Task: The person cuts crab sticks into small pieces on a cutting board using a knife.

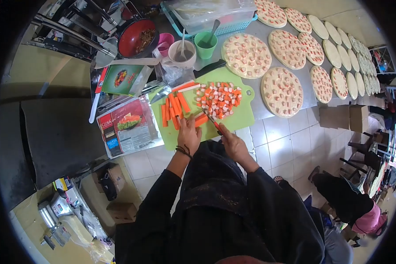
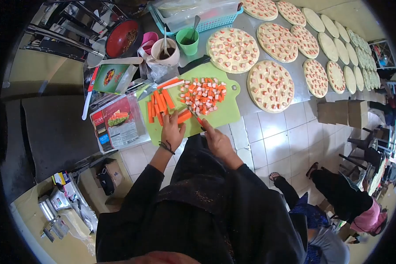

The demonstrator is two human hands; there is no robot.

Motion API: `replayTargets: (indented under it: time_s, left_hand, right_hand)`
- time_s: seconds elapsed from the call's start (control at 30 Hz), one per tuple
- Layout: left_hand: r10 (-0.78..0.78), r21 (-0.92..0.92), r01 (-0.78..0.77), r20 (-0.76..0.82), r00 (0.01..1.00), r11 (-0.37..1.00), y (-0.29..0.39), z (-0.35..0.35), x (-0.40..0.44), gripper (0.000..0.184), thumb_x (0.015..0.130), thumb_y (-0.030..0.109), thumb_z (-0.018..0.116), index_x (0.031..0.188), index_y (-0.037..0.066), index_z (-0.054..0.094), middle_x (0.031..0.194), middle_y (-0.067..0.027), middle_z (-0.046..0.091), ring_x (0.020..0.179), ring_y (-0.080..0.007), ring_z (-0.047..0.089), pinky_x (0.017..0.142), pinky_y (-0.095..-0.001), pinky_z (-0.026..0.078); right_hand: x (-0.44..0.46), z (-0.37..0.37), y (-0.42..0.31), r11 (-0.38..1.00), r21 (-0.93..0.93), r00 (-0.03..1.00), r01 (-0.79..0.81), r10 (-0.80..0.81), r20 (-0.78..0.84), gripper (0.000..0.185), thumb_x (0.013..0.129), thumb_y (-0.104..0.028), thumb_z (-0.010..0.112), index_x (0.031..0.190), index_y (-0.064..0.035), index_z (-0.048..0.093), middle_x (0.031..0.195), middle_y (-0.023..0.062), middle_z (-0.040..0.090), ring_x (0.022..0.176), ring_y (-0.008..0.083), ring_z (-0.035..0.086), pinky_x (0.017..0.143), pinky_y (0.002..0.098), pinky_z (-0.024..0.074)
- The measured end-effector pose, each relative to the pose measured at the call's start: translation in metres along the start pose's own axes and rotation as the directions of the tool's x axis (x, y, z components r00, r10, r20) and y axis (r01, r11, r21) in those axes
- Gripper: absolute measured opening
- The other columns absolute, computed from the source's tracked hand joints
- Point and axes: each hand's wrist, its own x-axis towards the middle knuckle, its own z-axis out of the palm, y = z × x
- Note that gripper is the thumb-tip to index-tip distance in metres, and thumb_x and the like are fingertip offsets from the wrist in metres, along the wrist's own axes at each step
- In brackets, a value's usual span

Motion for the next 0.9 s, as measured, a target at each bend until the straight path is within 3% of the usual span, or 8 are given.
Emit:
replayTargets:
  time_s: [0.13,0.23,0.27,0.43,0.63,0.7,0.83,0.9]
  left_hand:
    - [0.033,0.120,-0.034,0.013,0.999,0.992,-0.007,0.007,0.001,0.053,0.084,0.017,0.060,0.130,-0.001,0.040,0.118,-0.0232,0.041,0.115,-0.0408,0.046,0.089,-0.0425,0.048]
    - [-0.038,0.163,0.026,0.070,0.997,0.986,0.000,0.004,-0.004,0.052,0.086,0.019,0.058,0.130,-0.003,0.040,0.121,-0.0234,0.040,0.121,-0.0433,0.041,0.092,-0.0431,0.046]
    - [-0.029,0.150,0.027,0.010,1.000,0.988,-0.003,0.008,-0.005,0.052,0.087,0.019,0.057,0.130,-0.003,0.040,0.124,-0.0232,0.039,0.122,-0.0432,0.039,0.093,-0.0432,0.046]
    - [-0.078,0.061,0.079,-0.018,0.997,0.995,-0.012,0.027,-0.003,0.054,0.087,0.021,0.057,0.133,-0.002,0.039,0.131,-0.0241,0.036,0.127,-0.0439,0.034,0.094,-0.0436,0.045]
    - [-0.095,0.325,0.080,0.031,0.995,0.942,0.022,-0.012,-0.007,0.054,0.085,0.021,0.059,0.131,-0.001,0.042,0.132,-0.0211,0.038,0.123,-0.0362,0.040,0.098,-0.0467,0.038]
    - [0.313,0.304,-0.261,-0.138,0.940,0.916,0.001,0.006,-0.002,0.048,0.084,0.018,0.059,0.127,0.000,0.049,0.129,-0.0192,0.047,0.120,-0.0343,0.045,0.099,-0.0482,0.036]
    - [0.364,0.224,-0.315,-0.230,0.902,0.922,-0.018,0.035,0.007,0.039,0.082,0.013,0.061,0.118,0.000,0.057,0.120,-0.0164,0.056,0.114,-0.0319,0.050,0.098,-0.0437,0.038]
    - [0.340,0.083,-0.336,-0.390,0.855,0.938,-0.015,0.039,0.007,0.033,0.081,0.010,0.063,0.113,0.001,0.061,0.113,-0.0154,0.061,0.107,-0.0318,0.055,0.095,-0.0433,0.041]
  right_hand:
    - [0.001,-0.002,-0.014,0.983,-0.145,0.990,-0.108,0.120,0.075,0.056,0.089,-0.015,0.052,0.142,-0.0195,0.033,0.088,0.0221,0.063,0.079,0.0382,0.063,0.070,0.0444,0.0502]
    - [0.004,0.001,0.007,1.000,0.016,1.000,-0.019,0.019,0.014,0.056,0.090,-0.014,0.051,0.142,-0.0190,0.032,0.088,0.0221,0.063,0.077,0.0372,0.063,0.071,0.0437,0.0504]
    - [0.004,0.001,0.008,0.996,0.089,1.000,-0.003,0.002,0.010,0.055,0.091,-0.013,0.050,0.142,-0.0186,0.032,0.088,0.0218,0.063,0.077,0.0366,0.064,0.071,0.0430,0.0505]
    - [0.002,0.004,0.005,1.000,0.002,1.000,0.012,-0.012,0.027,0.053,0.092,-0.013,0.048,0.142,-0.0175,0.032,0.087,0.0207,0.063,0.077,0.0347,0.064,0.070,0.0413,0.0507]
    - [-0.007,-0.009,-0.008,0.998,0.041,0.999,0.039,-0.039,-0.002,0.053,0.093,-0.016,0.046,0.143,-0.0229,0.029,0.082,0.0215,0.059,0.071,0.0404,0.060,0.066,0.0481,0.0500]
    - [-0.013,-0.006,-0.014,0.999,0.018,0.999,0.047,-0.047,-0.016,0.054,0.093,-0.015,0.046,0.144,-0.0233,0.029,0.077,0.0201,0.057,0.066,0.0399,0.060,0.062,0.0483,0.0503]
    - [-0.022,0.003,-0.016,0.994,-0.102,0.999,0.036,-0.036,0.001,0.059,0.090,-0.011,0.047,0.144,-0.0247,0.028,0.070,0.0163,0.053,0.058,0.0364,0.059,0.056,0.0465,0.0509]
    - [-0.020,0.002,-0.017,0.991,-0.128,1.000,0.028,-0.027,0.006,0.061,0.089,-0.010,0.047,0.144,-0.0251,0.028,0.070,0.0157,0.053,0.058,0.0355,0.059,0.055,0.0457,0.0512]
